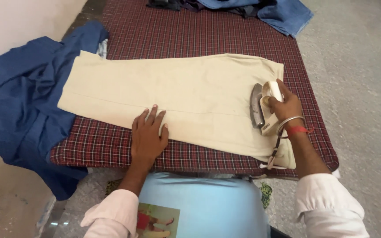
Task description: The person irons a light-colored pair of trousers laid flat on a checkered ironing board. They use a handheld electric iron, moving it back and forth along the fabric while holding the garment steady with the other hand. Other folded clothes are visible nearby.
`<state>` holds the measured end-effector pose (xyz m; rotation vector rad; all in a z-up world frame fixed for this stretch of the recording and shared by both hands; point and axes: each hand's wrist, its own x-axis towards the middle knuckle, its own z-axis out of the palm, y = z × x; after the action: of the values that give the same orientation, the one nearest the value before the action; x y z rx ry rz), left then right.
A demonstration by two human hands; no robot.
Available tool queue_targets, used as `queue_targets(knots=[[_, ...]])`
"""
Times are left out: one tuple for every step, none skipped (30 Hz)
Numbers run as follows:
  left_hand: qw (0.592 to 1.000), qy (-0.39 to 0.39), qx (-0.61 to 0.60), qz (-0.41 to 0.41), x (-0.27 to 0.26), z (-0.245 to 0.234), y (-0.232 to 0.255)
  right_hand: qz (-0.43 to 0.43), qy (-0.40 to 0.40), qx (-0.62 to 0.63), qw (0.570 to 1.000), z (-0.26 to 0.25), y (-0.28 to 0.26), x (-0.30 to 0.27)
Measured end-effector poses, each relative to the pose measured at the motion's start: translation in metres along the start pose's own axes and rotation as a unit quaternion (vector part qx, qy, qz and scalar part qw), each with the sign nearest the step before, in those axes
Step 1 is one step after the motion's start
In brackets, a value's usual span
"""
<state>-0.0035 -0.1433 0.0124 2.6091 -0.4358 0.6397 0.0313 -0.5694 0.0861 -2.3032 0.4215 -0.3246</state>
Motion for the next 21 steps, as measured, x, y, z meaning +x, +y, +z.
queue_targets(knots=[[1.000,0.001,0.001,-0.002,0.000,0.001,0.000,0.002,0.006,0.001,1.000,0.003,-0.002,0.006],[1.000,0.002,0.002,-0.004,0.000,0.002,0.000,0.004,0.012,0.003,1.000,0.007,-0.004,0.011],[1.000,0.005,-0.002,-0.006,0.000,0.002,0.000,0.006,0.018,0.005,1.000,0.010,-0.006,0.015],[1.000,0.008,-0.005,-0.008,0.000,0.002,0.001,0.002,0.017,0.010,1.000,0.012,-0.006,0.018],[1.000,0.012,-0.008,-0.008,0.000,0.002,0.001,-0.002,0.017,0.015,1.000,0.013,-0.006,0.020],[1.000,0.016,-0.012,-0.008,0.000,0.001,0.000,-0.007,0.017,0.020,1.000,0.015,-0.006,0.022],[1.000,0.021,-0.017,-0.008,0.000,0.001,0.001,-0.006,0.017,0.010,1.000,0.015,-0.005,0.024],[0.999,0.025,-0.022,-0.008,0.000,0.001,0.001,-0.004,0.017,0.001,1.000,0.015,-0.004,0.024],[0.999,0.026,-0.025,-0.009,-0.001,0.001,0.002,-0.003,0.019,-0.010,1.000,0.014,-0.004,0.023],[0.999,0.026,-0.029,-0.009,-0.001,0.001,0.002,-0.004,0.016,-0.016,1.000,0.014,-0.003,0.022],[0.999,0.026,-0.032,-0.009,0.000,0.001,0.001,-0.004,0.014,-0.021,1.000,0.014,-0.004,0.020],[0.999,0.028,-0.032,-0.011,0.000,0.000,0.001,-0.004,0.013,-0.026,1.000,0.014,-0.005,0.018],[0.999,0.027,-0.033,-0.012,-0.001,0.000,0.002,0.000,0.005,-0.025,1.000,0.013,-0.006,0.014],[0.999,0.027,-0.035,-0.013,-0.001,0.000,0.002,0.004,-0.003,-0.024,1.000,0.013,-0.007,0.009],[0.999,0.026,-0.036,-0.012,-0.002,0.000,0.002,0.008,-0.011,-0.023,1.000,0.011,-0.008,0.004],[0.999,0.025,-0.037,-0.011,-0.001,0.000,0.002,0.009,-0.021,-0.011,1.000,0.009,-0.010,0.000],[0.999,0.023,-0.037,-0.012,-0.002,0.000,0.002,0.012,-0.032,0.000,0.999,0.007,-0.011,-0.005],[0.999,0.017,-0.034,-0.012,-0.003,0.000,0.002,0.014,-0.044,0.011,0.999,0.005,-0.013,-0.008],[0.999,0.012,-0.031,-0.013,-0.004,0.000,0.002,0.016,-0.045,0.006,0.999,0.004,-0.014,-0.011],[1.000,0.007,-0.027,-0.014,-0.004,-0.001,0.002,0.018,-0.046,0.001,0.999,0.002,-0.016,-0.012],[1.000,-0.001,-0.023,-0.015,-0.003,-0.001,0.003,0.020,-0.046,-0.003,0.999,0.001,-0.017,-0.012]])
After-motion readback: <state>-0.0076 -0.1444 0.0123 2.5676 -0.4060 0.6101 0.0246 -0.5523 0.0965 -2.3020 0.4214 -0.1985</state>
